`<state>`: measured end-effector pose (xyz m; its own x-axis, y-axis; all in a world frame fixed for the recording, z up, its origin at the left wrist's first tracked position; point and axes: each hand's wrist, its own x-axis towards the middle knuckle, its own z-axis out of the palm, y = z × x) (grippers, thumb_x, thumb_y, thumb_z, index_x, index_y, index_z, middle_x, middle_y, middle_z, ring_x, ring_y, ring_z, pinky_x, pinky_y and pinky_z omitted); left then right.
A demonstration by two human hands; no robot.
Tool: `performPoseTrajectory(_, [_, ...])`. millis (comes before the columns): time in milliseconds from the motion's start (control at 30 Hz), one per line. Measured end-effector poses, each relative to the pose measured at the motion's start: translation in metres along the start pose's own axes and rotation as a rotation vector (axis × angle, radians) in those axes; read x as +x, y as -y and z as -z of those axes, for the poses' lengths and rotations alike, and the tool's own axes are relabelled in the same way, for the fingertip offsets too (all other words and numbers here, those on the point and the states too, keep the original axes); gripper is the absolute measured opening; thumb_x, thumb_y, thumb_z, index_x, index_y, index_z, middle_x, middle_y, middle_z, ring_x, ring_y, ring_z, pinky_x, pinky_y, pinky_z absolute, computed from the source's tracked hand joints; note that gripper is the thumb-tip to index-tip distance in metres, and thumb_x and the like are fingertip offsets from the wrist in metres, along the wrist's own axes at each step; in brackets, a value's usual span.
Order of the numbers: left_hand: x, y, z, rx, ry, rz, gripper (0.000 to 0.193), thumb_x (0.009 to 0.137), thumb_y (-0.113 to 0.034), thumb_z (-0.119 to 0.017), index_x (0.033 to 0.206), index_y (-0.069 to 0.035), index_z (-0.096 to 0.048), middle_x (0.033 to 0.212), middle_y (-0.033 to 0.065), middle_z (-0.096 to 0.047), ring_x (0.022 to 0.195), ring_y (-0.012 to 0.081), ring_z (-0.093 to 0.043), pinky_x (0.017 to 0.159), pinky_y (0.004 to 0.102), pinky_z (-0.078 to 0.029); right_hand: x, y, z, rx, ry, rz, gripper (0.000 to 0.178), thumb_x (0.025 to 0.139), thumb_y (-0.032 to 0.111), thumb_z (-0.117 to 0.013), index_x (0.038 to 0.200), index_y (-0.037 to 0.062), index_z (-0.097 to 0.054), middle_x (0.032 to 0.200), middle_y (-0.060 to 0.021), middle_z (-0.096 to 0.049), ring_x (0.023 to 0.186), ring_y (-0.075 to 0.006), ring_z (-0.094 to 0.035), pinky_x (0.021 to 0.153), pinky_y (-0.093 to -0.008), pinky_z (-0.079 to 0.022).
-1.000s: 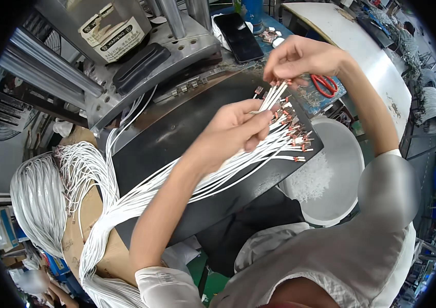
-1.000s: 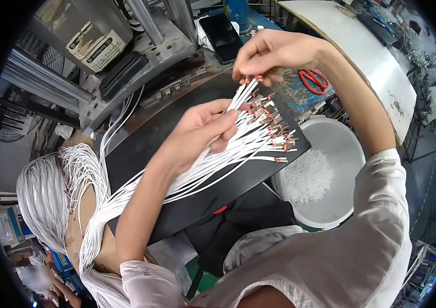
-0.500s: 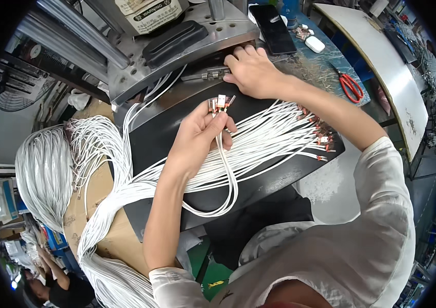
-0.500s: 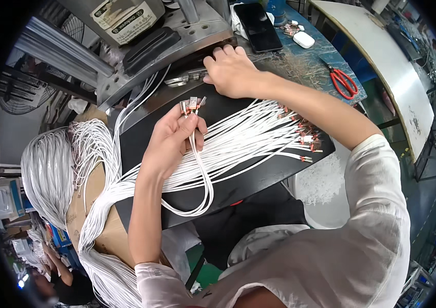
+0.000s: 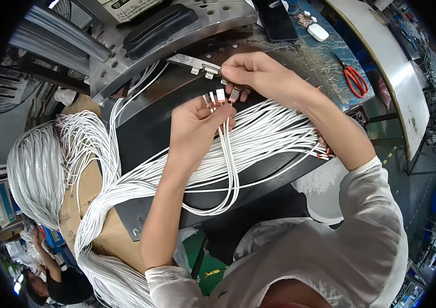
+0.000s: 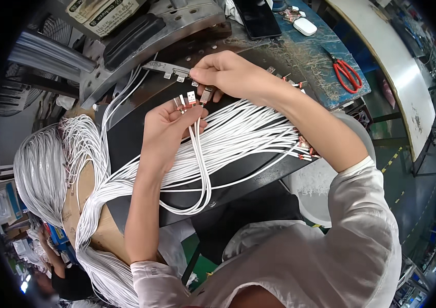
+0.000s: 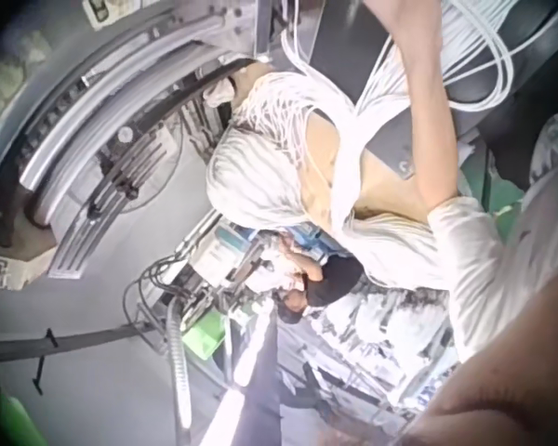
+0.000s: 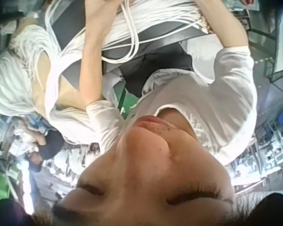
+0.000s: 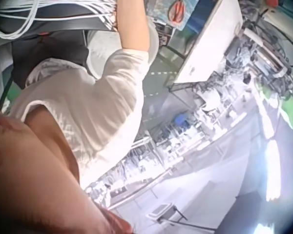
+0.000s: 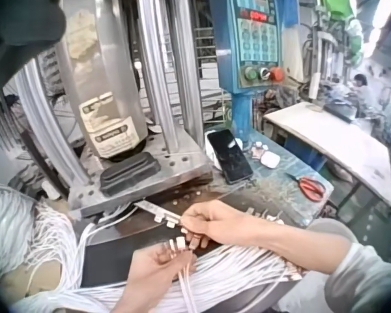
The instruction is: Manually aligning and inserting wire connectors into a processing machine for assembly.
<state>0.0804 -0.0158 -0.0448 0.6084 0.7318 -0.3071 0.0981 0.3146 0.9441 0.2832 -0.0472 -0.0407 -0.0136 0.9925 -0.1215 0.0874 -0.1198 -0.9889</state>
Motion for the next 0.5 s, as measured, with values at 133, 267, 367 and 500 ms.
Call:
performPoseTrajectory(133, [0.001, -0.004, -0.001, -0.018, -0.004, 0.031, 0.016, 0.098, -0.006, -0.071, 0.106, 0.007, -0.069, 0.093, 0.0100, -0.075, 0.079, 0.0113, -0.070, 0.069, 0.0237, -0.055, -0.004, 0.002, -0.005, -0.038, 0.018, 0.018, 0.032, 0.108, 0.029, -0.060, 0.110, -0.0021, -0.069, 0.088, -0.0038, -0.069, 0.078, -0.0101, -0.063, 0.068, -0.0266, -0.050])
performPoseTrajectory(267, [0.000, -0.004, 0.003, -0.007, 0.019, 0.000, 0.017, 0.099, -0.008, -0.071, 0.108, 0.006, -0.070, 0.091, 0.0085, -0.074, 0.079, 0.0110, -0.069, 0.070, 0.0242, -0.056, -0.006, 0.004, -0.001, -0.044, 0.034, -0.027, 0.030, 0.108, 0.030, -0.059, 0.114, 0.0021, -0.068, 0.089, 0.0011, -0.066, 0.076, -0.0055, -0.062, 0.062, -0.0219, -0.044])
performPoseTrajectory(367, [-0.002, -0.004, 0.004, -0.027, 0.002, 0.017, 0.017, 0.101, -0.010, -0.070, 0.109, 0.005, -0.070, 0.091, 0.0083, -0.073, 0.078, 0.0109, -0.069, 0.072, 0.0243, -0.057, -0.007, 0.004, 0.004, -0.030, 0.034, -0.041, 0.030, 0.108, 0.033, -0.060, 0.116, 0.0051, -0.067, 0.088, 0.0048, -0.064, 0.076, -0.0009, -0.060, 0.059, -0.0183, -0.037])
performPoseTrajectory(500, [-0.002, -0.006, 0.004, -0.054, -0.002, 0.043, 0.016, 0.102, -0.010, -0.068, 0.110, 0.004, -0.070, 0.093, 0.0088, -0.073, 0.078, 0.0109, -0.069, 0.073, 0.0243, -0.058, -0.006, 0.003, 0.007, -0.031, 0.059, -0.010, 0.031, 0.107, 0.034, -0.061, 0.116, 0.0055, -0.067, 0.087, 0.0057, -0.063, 0.074, -0.0008, -0.058, 0.058, -0.0186, -0.036])
